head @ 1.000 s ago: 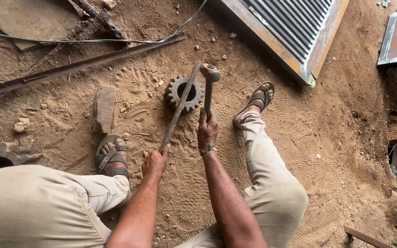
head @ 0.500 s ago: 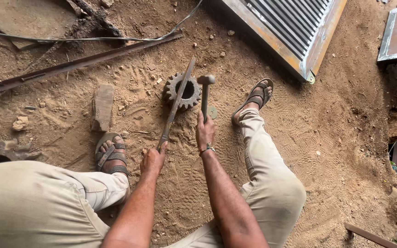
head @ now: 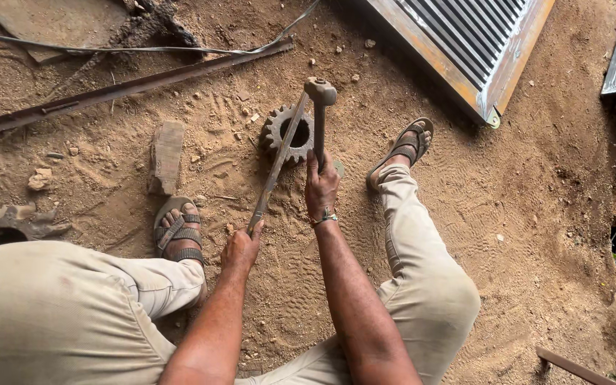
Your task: The person sits on the ground and repeatedly strikes a metal bar with a hammer. The bar is positioned against a gear-like object on the dirt floor. The person adjusts the bar's position occasionally while continuing to hammer.
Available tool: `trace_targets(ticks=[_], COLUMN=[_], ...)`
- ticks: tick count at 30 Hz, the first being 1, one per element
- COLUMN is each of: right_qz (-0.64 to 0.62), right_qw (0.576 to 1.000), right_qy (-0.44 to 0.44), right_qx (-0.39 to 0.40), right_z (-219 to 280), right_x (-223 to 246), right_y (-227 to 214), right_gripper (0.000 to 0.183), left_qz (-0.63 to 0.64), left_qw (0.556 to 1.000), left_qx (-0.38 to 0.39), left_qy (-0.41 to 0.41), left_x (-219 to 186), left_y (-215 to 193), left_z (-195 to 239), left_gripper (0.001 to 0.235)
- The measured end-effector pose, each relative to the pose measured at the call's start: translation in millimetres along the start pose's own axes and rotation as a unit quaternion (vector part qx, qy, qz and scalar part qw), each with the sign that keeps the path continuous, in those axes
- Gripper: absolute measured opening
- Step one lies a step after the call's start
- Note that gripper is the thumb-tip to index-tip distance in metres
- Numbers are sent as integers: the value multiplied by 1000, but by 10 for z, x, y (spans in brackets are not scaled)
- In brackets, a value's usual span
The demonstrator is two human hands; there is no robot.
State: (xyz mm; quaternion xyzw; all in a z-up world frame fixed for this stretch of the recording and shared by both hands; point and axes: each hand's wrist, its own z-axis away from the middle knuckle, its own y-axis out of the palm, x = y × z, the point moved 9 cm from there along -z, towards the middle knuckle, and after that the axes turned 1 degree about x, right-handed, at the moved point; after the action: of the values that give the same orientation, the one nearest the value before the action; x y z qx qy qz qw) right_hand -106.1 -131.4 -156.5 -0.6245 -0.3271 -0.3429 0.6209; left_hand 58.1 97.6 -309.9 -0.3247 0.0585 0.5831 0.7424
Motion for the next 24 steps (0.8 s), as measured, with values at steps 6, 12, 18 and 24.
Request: trace_targets(ticks=[6, 12, 18, 24], right_qz=[91, 19, -24, 25], right_qw=[973, 1000, 996, 986], right_qy=[162, 20, 78, 159], right_qx=[135, 1, 45, 31], right_z=[238, -24, 68, 168], right_x=[-378, -132, -211, -350], right_y=[161, -136, 57, -39], right_gripper=[38, 52, 47, 44], left_qz=[-21, 9, -4, 19], left_qw=[1000, 1000, 1000, 1000], left_qx=[-7, -6, -3, -13], left_qy=[9, -11, -7, 0], left_x=[-41, -55, -33, -46], left_y=[-85, -46, -60, -124], left_z=[7, 58, 57, 41], left_gripper=[77, 74, 72, 72])
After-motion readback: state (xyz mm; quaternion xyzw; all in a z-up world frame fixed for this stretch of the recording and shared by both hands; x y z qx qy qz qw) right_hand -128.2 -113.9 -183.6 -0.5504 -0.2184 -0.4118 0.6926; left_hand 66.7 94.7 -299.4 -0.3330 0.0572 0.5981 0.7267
